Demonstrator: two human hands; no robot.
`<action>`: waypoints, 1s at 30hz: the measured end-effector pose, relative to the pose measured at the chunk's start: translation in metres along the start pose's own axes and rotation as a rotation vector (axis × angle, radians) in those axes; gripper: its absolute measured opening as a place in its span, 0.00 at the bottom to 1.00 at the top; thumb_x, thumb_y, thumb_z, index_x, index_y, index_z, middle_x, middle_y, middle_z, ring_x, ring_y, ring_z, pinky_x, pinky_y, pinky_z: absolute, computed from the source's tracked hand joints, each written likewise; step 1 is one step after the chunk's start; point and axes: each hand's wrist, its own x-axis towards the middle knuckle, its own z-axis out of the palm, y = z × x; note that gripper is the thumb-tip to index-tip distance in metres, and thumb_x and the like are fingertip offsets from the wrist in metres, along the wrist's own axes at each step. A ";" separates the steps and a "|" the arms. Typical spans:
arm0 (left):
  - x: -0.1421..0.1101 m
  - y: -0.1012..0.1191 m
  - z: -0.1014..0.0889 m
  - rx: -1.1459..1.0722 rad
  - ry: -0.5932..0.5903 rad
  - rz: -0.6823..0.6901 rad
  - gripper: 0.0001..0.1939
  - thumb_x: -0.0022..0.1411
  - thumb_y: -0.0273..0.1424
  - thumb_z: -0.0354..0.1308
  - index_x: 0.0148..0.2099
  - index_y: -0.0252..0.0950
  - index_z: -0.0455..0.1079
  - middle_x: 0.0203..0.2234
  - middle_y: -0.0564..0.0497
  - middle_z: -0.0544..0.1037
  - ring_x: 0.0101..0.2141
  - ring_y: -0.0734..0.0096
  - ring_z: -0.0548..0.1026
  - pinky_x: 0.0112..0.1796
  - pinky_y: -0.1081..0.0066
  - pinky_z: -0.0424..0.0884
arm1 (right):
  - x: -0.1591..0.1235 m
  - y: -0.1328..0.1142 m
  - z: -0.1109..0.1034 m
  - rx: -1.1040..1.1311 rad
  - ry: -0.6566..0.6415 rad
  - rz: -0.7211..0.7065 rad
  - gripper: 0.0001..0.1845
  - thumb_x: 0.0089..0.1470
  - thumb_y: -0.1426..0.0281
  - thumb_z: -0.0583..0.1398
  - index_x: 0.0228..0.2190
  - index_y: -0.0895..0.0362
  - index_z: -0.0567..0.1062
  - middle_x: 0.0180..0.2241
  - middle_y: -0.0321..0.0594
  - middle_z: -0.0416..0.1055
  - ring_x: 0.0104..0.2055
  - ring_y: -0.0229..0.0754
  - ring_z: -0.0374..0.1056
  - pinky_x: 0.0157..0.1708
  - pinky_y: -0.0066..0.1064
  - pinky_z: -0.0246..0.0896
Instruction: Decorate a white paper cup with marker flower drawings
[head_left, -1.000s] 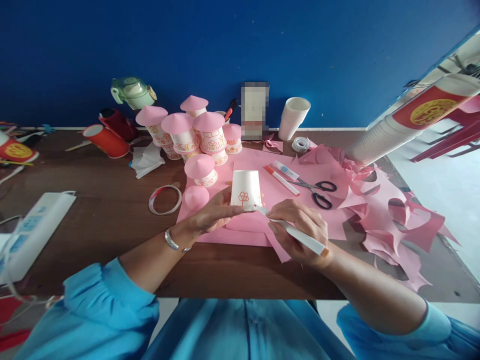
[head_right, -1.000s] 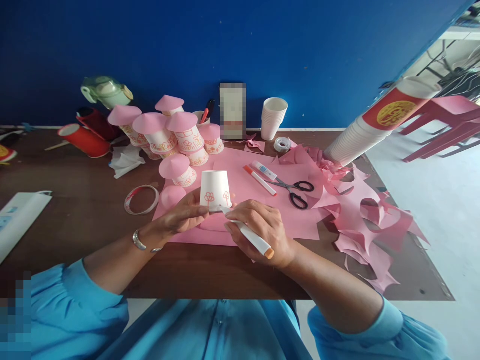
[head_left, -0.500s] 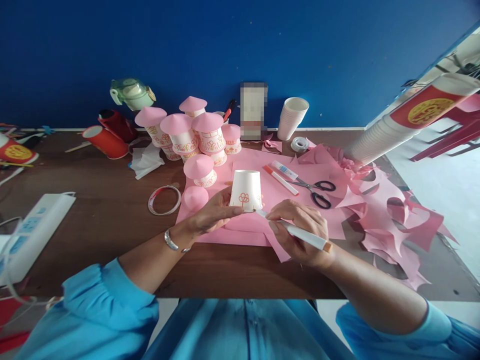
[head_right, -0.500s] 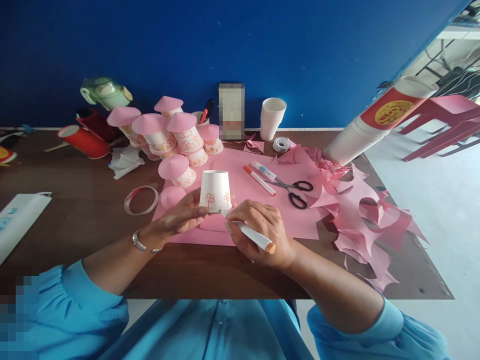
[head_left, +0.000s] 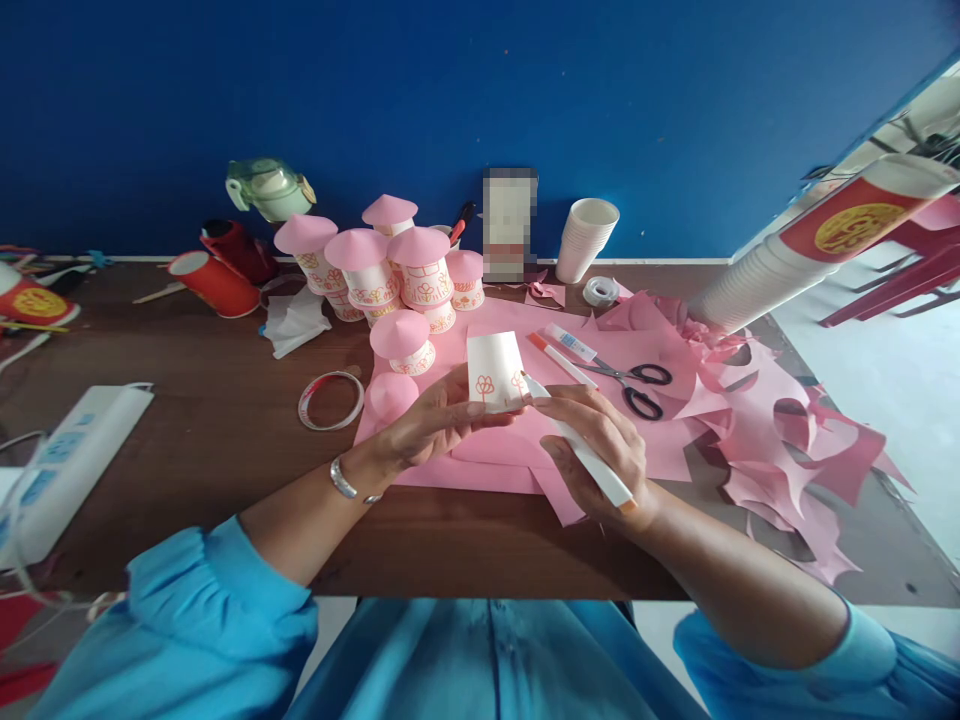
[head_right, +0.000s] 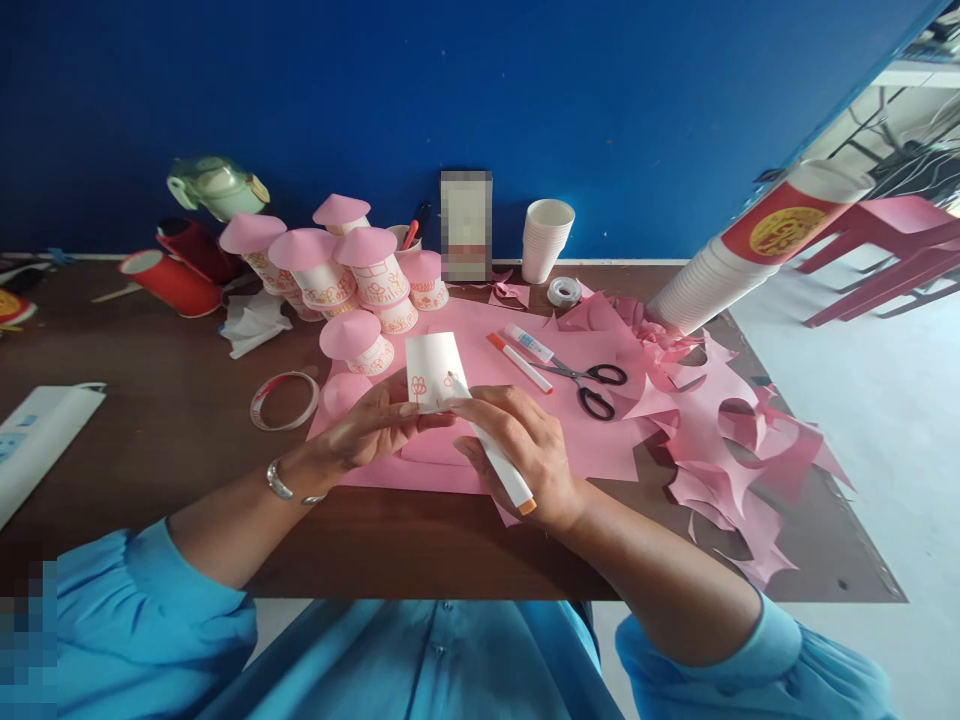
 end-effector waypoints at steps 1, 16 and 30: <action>0.001 0.001 0.000 -0.003 -0.008 -0.006 0.20 0.66 0.31 0.69 0.59 0.39 0.77 0.53 0.43 0.84 0.53 0.58 0.83 0.55 0.61 0.77 | -0.001 0.001 0.001 0.002 -0.002 0.007 0.24 0.69 0.72 0.60 0.64 0.51 0.70 0.46 0.45 0.81 0.45 0.48 0.80 0.42 0.39 0.80; 0.001 0.000 0.003 0.143 0.011 -0.019 0.16 0.60 0.31 0.74 0.50 0.38 0.78 0.42 0.46 0.83 0.45 0.62 0.80 0.46 0.63 0.77 | 0.003 -0.002 -0.001 0.059 -0.029 -0.044 0.18 0.71 0.70 0.59 0.59 0.54 0.73 0.44 0.46 0.80 0.42 0.46 0.80 0.38 0.37 0.81; -0.004 -0.002 -0.007 0.146 -0.062 0.004 0.21 0.63 0.36 0.71 0.57 0.40 0.79 0.59 0.41 0.81 0.58 0.49 0.80 0.61 0.51 0.75 | 0.003 -0.006 0.000 0.082 -0.032 -0.001 0.09 0.64 0.77 0.60 0.45 0.54 0.73 0.32 0.39 0.78 0.32 0.40 0.76 0.33 0.30 0.75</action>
